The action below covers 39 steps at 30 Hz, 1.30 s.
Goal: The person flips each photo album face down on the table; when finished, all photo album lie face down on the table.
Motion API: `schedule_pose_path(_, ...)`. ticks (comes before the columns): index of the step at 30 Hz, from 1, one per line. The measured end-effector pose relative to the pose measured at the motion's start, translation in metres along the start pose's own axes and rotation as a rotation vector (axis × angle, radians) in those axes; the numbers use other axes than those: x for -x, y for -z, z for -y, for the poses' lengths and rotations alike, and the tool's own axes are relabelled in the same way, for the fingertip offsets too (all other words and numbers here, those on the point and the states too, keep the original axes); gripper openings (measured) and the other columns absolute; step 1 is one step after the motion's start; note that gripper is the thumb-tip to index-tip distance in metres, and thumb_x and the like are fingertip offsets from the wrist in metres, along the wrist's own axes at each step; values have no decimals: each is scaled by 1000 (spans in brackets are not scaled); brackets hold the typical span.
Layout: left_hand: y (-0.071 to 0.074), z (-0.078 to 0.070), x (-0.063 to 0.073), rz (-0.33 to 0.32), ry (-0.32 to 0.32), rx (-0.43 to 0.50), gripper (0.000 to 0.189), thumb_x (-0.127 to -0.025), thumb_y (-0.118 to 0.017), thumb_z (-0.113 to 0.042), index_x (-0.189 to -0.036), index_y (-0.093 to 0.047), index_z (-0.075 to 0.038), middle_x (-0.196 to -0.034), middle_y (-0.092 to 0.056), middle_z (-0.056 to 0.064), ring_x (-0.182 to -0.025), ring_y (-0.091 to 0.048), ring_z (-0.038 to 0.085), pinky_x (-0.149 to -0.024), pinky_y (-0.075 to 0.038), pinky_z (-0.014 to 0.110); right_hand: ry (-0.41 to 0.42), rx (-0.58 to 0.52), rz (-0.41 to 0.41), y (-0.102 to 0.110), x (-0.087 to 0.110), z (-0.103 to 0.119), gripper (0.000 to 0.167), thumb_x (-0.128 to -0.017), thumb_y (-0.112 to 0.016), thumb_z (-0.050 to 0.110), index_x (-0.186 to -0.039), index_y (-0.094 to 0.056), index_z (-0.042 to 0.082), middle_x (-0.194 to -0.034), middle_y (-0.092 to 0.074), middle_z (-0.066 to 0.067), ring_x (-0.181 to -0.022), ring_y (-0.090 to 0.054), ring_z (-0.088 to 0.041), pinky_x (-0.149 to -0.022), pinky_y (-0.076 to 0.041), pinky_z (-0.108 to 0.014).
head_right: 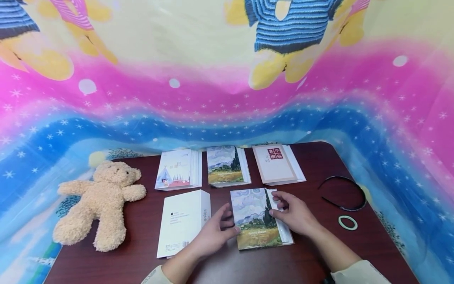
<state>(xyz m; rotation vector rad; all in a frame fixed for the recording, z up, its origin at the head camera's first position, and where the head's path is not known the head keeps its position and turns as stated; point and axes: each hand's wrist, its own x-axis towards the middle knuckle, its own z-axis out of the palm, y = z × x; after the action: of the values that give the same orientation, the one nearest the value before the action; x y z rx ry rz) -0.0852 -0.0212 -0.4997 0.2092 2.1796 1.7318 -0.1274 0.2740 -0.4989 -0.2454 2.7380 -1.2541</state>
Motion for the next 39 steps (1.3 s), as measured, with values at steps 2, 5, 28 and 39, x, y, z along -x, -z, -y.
schedule_pose_path(2, -2, 0, -1, 1, 10, 13, 90, -89, -78, -18, -160, -28, 5, -146, -51, 24, -122, -62, 37, -100, -53, 47, -10, 11, -2, 1, 1, -2, 60, -90, -82, 22, -142, -59, 2, -122, -69, -12, -95, -62, -22, -74, -51, -27)
schedule_pose_path(5, -5, 1, -2, 0, 25, 26, 94, -88, -79, -17, -161, -23, 5, -144, -53, 23, -118, -64, 32, -96, -55, 41, -30, 25, -4, 1, 2, -4, 60, -90, -83, 21, -142, -59, 3, -123, -68, -12, -97, -61, -23, -74, -50, -27)
schedule_pose_path(28, -14, 0, 0, 33, 55, 107, 106, -85, -81, -15, -163, -12, 5, -138, -58, 15, -117, -65, 25, -99, -52, 40, -33, 29, 22, -6, 7, -8, 67, -83, -86, 9, -142, -57, -4, -128, -66, -15, -99, -61, -24, -74, -52, -27)
schedule_pose_path(39, -13, -1, 2, 13, 59, 153, 102, -84, -81, -13, -162, -19, 6, -141, -54, 16, -117, -62, 27, -96, -53, 38, -46, 13, 33, -9, 8, -6, 66, -83, -86, 10, -141, -58, -4, -126, -66, -14, -100, -61, -23, -76, -52, -28)
